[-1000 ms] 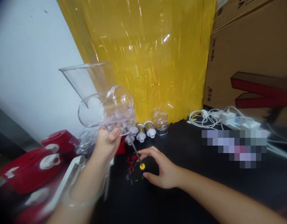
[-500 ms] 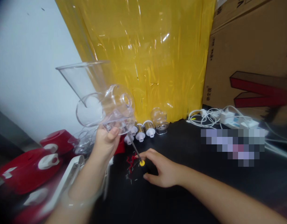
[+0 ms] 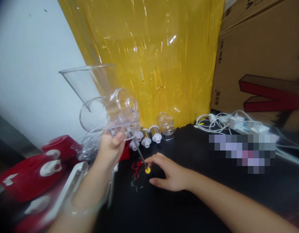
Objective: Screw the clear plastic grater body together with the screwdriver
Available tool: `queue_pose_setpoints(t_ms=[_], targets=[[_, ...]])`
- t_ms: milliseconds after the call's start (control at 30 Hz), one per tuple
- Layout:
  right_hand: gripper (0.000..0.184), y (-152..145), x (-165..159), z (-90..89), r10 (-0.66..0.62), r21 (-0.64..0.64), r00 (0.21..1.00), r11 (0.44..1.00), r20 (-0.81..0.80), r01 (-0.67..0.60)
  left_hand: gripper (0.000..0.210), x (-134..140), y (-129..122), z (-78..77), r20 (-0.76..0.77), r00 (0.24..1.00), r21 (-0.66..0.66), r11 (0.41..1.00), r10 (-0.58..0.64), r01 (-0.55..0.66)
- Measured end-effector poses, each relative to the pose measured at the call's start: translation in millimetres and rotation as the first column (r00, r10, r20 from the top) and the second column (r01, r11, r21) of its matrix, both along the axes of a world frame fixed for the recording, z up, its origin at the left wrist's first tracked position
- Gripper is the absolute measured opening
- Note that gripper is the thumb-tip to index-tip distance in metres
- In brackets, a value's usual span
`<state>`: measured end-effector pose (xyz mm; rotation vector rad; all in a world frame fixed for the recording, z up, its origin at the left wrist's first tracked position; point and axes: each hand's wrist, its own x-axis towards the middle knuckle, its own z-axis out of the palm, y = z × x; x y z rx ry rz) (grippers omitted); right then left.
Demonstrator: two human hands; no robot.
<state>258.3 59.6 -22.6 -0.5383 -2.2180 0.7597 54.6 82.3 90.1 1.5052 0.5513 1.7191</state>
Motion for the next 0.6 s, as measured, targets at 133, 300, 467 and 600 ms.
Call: queue_pose_setpoints(t_ms=[133,300,467,600], targets=[[0.051,-0.5,-1.9,-2.7,-0.036,-0.021,0.999,0.999,0.005,0.036,0.067,0.6,-0.7,0.4,-0.002,1.0,-0.001,1.0,0.008,-0.008],[0.061,1.1,-4.0,-5.4,-0.089,-0.007,0.996,0.996,-0.024,0.089,0.068,-0.3,-0.7,-0.1,0.002,1.0,0.001,1.0,0.004,-0.004],[0.044,-0.6,-5.0,-6.1,-0.019,0.0,0.999,1.0,-0.037,0.019,0.065,-0.3,-0.6,0.8,-0.001,1.0,0.008,1.0,-0.016,0.016],[0.036,0.1,-7.2,-8.4,-0.043,-0.042,0.999,0.998,0.0,0.043,0.066,0.0,-1.0,0.9,0.015,1.0,0.006,1.0,0.005,-0.005]])
